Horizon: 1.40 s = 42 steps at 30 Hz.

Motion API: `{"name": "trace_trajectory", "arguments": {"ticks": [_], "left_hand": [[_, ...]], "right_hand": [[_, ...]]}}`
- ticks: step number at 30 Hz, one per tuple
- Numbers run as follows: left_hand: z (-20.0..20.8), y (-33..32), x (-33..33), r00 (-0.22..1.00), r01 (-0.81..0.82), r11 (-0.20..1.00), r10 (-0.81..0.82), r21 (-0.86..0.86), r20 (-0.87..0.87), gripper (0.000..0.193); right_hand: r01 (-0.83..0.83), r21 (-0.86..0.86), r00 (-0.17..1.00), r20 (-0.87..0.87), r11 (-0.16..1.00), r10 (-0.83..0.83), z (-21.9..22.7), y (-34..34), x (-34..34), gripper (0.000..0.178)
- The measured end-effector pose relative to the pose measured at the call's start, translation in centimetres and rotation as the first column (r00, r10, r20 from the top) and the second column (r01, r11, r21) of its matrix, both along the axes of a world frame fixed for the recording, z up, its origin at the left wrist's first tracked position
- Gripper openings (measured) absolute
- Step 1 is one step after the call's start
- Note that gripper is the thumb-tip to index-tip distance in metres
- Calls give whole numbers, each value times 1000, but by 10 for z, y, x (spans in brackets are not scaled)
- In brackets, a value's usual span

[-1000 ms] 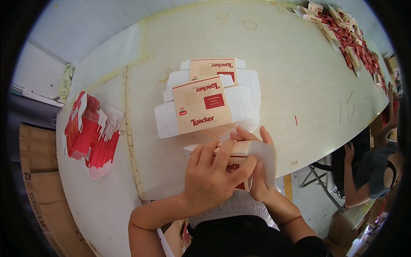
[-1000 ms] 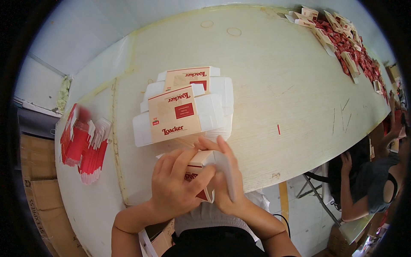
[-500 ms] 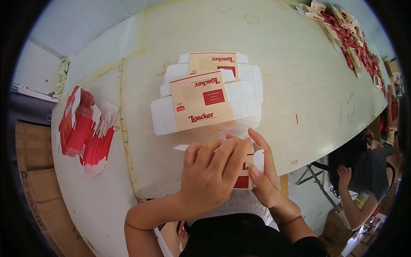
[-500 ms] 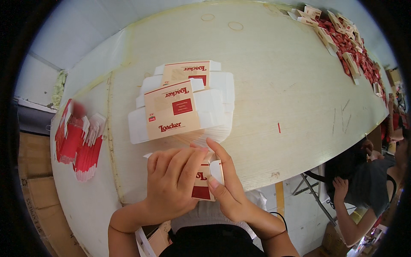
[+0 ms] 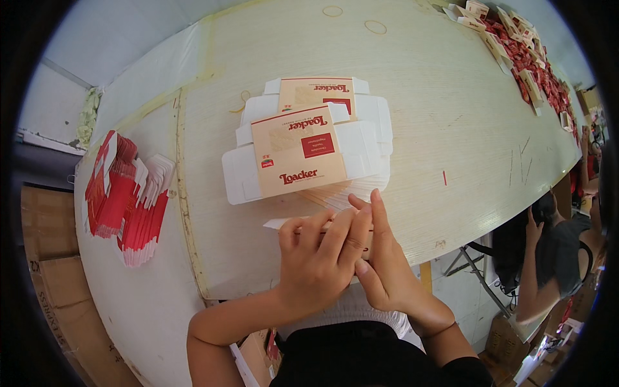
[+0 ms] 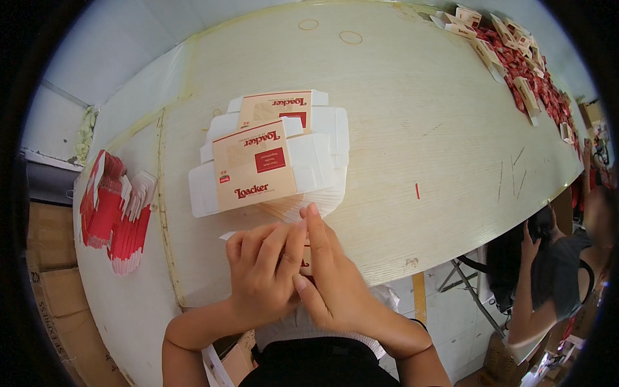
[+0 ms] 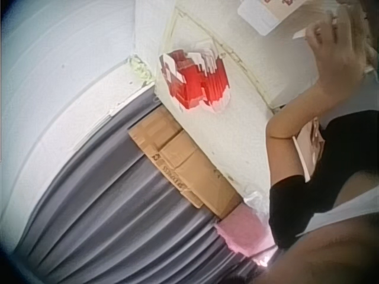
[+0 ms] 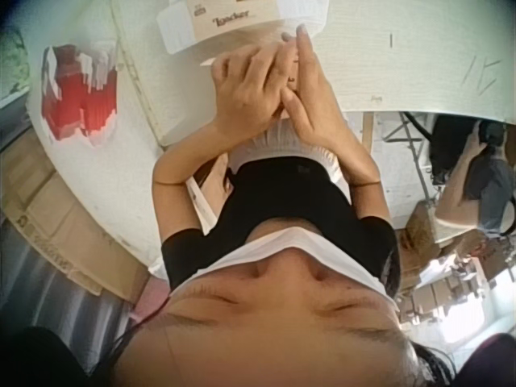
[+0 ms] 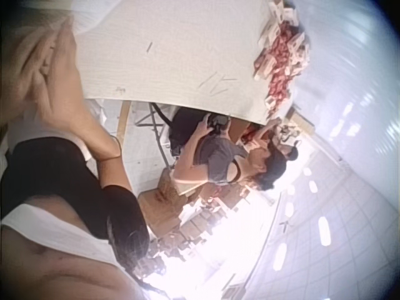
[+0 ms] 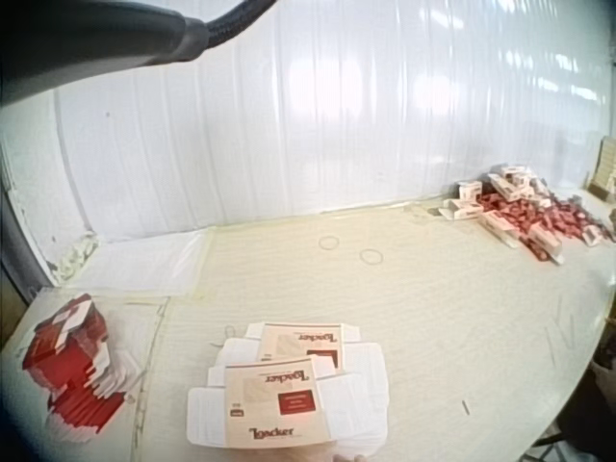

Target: The person assembles small cardboard boxes by hand, folding the flaps and sides to form the box shape.

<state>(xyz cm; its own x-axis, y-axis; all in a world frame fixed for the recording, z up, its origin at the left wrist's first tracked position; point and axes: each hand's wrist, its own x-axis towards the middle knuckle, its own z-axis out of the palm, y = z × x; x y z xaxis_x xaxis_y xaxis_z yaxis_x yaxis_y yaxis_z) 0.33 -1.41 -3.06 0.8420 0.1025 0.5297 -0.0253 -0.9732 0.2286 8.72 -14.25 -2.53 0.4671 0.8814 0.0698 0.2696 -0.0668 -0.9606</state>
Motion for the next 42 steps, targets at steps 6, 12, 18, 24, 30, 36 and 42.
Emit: {"name": "trace_trajectory", "arguments": {"ticks": [6, 12, 18, 24, 30, 36, 42], "left_hand": [[2, 0, 2, 997, 45, 996, -39, 83, -70, 56], [58, 28, 3, 935, 165, 965, -219, -202, -279, 106], [57, 93, 45, 914, -3, 999, 24, 52, -405, 121], [48, 112, 62, 805, 25, 999, 2, 37, -594, 115], [65, 99, 51, 909, -51, 996, 76, 72, -410, 104], [72, 60, 13, 981, -85, 996, 86, 17, -176, 97], [55, 50, 6, 997, -40, 995, 46, 88, -64, 68]], "right_hand": [[-63, 4, 997, -45, 998, 63, 3, -7, 18, 78], [186, -37, 903, -387, 982, -185, -12, -62, 89, 59], [770, 205, 616, -488, 605, -619, 23, -73, 169, 56], [481, 23, 860, -204, 876, -467, 15, -45, 129, 39], [323, 98, 946, -21, 941, -322, 18, -22, 90, 39], [204, 151, 752, 608, 967, -253, 37, 2, 50, 51], [135, 34, 794, 595, 990, -129, 32, 3, 48, 43]]}}
